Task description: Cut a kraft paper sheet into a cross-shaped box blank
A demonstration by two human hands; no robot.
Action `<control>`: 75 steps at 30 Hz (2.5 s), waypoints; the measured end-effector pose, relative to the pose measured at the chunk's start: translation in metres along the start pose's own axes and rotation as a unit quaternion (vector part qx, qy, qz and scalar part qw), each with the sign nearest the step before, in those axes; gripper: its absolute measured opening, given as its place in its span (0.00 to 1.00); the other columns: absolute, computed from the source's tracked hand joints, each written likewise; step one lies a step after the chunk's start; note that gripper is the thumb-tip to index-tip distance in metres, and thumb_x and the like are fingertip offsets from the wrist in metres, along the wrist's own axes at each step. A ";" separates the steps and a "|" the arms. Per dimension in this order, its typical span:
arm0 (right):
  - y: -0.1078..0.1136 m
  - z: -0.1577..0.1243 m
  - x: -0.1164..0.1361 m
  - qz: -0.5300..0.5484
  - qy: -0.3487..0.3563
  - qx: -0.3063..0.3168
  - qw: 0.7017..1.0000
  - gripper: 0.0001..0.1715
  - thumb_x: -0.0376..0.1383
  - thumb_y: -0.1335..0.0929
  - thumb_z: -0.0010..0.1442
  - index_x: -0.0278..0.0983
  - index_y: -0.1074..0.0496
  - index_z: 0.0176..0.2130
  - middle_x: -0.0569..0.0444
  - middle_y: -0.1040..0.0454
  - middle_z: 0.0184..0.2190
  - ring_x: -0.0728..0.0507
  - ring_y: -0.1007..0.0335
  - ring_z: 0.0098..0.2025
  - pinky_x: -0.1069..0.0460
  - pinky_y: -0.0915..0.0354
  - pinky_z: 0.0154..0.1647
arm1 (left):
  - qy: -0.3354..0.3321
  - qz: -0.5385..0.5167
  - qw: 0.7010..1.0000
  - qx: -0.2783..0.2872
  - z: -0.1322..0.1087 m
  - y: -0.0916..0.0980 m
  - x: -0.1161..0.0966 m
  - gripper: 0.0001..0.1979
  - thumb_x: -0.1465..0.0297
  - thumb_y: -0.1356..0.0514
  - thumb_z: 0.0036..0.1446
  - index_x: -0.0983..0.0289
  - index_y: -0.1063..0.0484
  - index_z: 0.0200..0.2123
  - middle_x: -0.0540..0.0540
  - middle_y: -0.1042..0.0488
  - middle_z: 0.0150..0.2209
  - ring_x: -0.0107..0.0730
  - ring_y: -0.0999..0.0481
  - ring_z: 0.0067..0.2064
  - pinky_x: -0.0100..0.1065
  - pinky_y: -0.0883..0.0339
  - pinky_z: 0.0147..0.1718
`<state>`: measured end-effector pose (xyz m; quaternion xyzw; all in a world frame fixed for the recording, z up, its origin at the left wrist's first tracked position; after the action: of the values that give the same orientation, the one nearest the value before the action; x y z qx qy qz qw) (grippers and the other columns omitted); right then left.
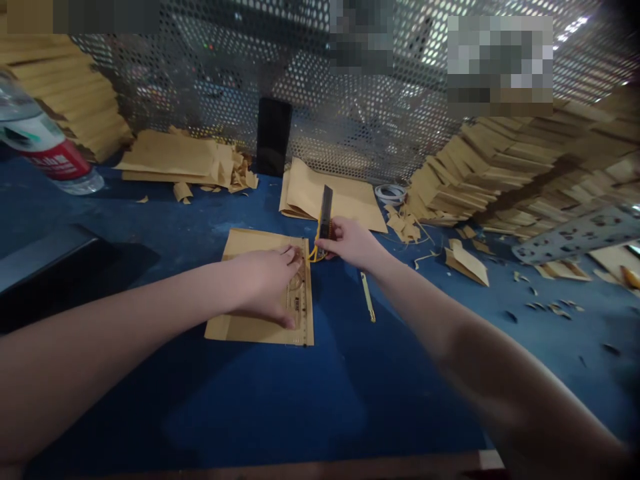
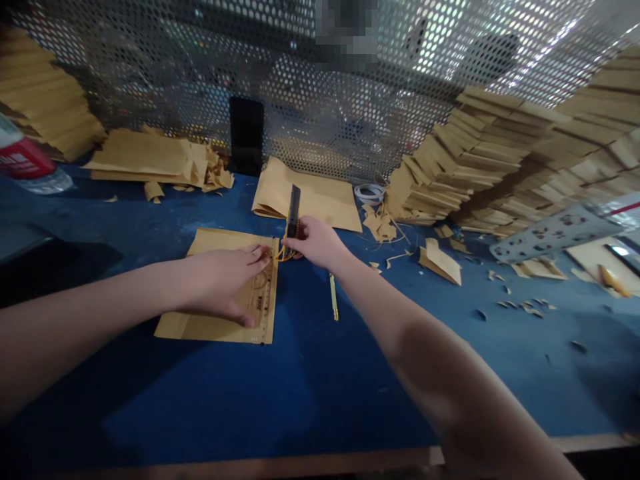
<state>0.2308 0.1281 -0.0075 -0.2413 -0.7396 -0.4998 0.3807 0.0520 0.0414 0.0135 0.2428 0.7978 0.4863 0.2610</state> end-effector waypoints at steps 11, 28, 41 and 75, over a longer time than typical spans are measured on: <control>0.024 0.036 0.001 0.014 0.023 -0.155 0.988 0.22 0.45 0.26 0.75 0.37 0.25 0.62 0.46 0.21 0.57 0.39 0.19 0.51 0.41 0.19 0.49 | -0.006 0.023 1.000 0.010 -0.002 0.002 -0.004 0.33 0.53 0.33 0.71 0.59 0.33 0.72 0.64 0.40 0.77 0.60 0.36 0.75 0.67 0.37 0.72; -0.022 -0.064 0.000 0.035 -0.016 0.055 0.998 0.21 0.44 0.26 0.75 0.37 0.25 0.61 0.48 0.20 0.54 0.41 0.19 0.47 0.43 0.19 0.47 | 0.007 0.021 1.000 -0.006 0.000 -0.001 0.001 0.32 0.54 0.33 0.71 0.59 0.33 0.71 0.64 0.39 0.77 0.59 0.35 0.75 0.66 0.36 0.72; -0.028 -0.118 0.019 0.008 0.012 0.078 0.997 0.20 0.43 0.25 0.74 0.36 0.24 0.59 0.50 0.19 0.49 0.42 0.18 0.45 0.43 0.18 0.47 | 0.025 0.004 0.999 0.032 -0.006 0.003 -0.001 0.36 0.53 0.32 0.70 0.58 0.36 0.74 0.63 0.47 0.80 0.63 0.43 0.79 0.69 0.44 0.75; 0.013 -0.038 0.026 -0.360 0.309 -0.098 0.875 0.17 0.41 0.27 0.75 0.39 0.23 0.59 0.45 0.23 0.61 0.35 0.24 0.61 0.34 0.26 0.64 | 0.069 0.010 0.991 0.117 -0.017 0.005 0.006 0.57 0.49 0.23 0.56 0.60 0.45 0.80 0.68 0.61 0.84 0.68 0.53 0.83 0.68 0.44 0.76</control>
<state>0.2370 0.0971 0.0286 0.1724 -0.5671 -0.7217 0.3575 0.0373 0.0360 0.0239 0.2449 0.8629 0.4079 0.1703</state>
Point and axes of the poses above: each hand's wrist, its own z-axis towards the middle knuckle, its own y-axis out of the back of the hand, x = y × z, the point moved 6 cm from there along z, towards the middle knuckle
